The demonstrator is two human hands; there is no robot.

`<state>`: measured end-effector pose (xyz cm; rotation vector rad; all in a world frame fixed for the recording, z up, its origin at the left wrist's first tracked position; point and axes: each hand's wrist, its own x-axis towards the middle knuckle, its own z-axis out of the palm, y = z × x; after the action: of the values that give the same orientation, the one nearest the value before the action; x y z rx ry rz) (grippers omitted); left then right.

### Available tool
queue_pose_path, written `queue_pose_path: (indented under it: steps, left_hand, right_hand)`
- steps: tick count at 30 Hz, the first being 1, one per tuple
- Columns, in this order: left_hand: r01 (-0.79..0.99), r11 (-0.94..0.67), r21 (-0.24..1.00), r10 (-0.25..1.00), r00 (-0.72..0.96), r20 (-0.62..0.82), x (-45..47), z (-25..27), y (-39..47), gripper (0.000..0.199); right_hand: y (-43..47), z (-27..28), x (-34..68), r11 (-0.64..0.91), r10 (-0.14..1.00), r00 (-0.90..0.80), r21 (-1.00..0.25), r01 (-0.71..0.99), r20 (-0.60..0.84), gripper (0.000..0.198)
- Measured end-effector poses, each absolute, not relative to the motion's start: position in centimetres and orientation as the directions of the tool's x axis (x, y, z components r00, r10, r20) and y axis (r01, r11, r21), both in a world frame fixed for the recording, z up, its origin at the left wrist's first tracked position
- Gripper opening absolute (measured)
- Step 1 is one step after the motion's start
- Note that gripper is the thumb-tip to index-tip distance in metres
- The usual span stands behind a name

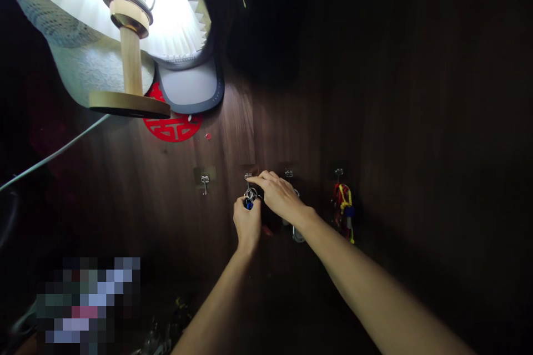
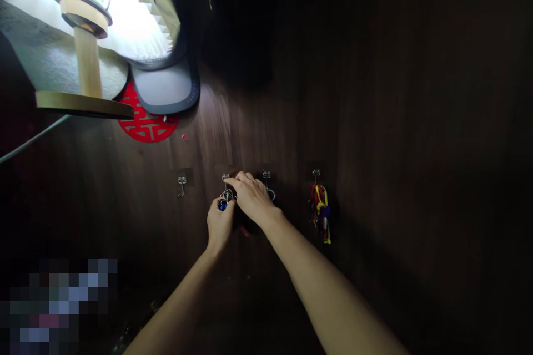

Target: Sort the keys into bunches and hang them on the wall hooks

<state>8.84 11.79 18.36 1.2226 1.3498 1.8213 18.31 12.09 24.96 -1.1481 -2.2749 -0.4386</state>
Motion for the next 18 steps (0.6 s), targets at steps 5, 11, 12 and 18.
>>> queue_pose_path:
  steps: [5,11,12,18]
  left_hand:
    - [-0.219,-0.267,0.938,0.952,-0.214,0.221,7.9,19.3,11.4,0.020]
    - [-0.285,-0.032,0.958,0.996,0.071,0.054,5.5,20.9,10.5,0.020]
    - [-0.271,-0.003,0.963,0.995,0.097,0.031,5.1,21.2,10.4,0.019]
    - [-0.202,0.053,0.978,0.980,0.199,-0.012,4.5,24.2,9.7,0.012]
  right_hand:
    - [11.9,25.3,18.4,0.571,0.665,-0.489,0.038,0.820,0.565,0.047]
    - [11.4,25.6,18.5,0.554,0.686,-0.478,0.033,0.832,0.548,0.044]
    - [11.4,25.6,18.5,0.552,0.687,-0.478,0.034,0.833,0.548,0.043]
    - [11.0,25.7,18.5,0.550,0.679,-0.485,0.056,0.833,0.551,0.040]
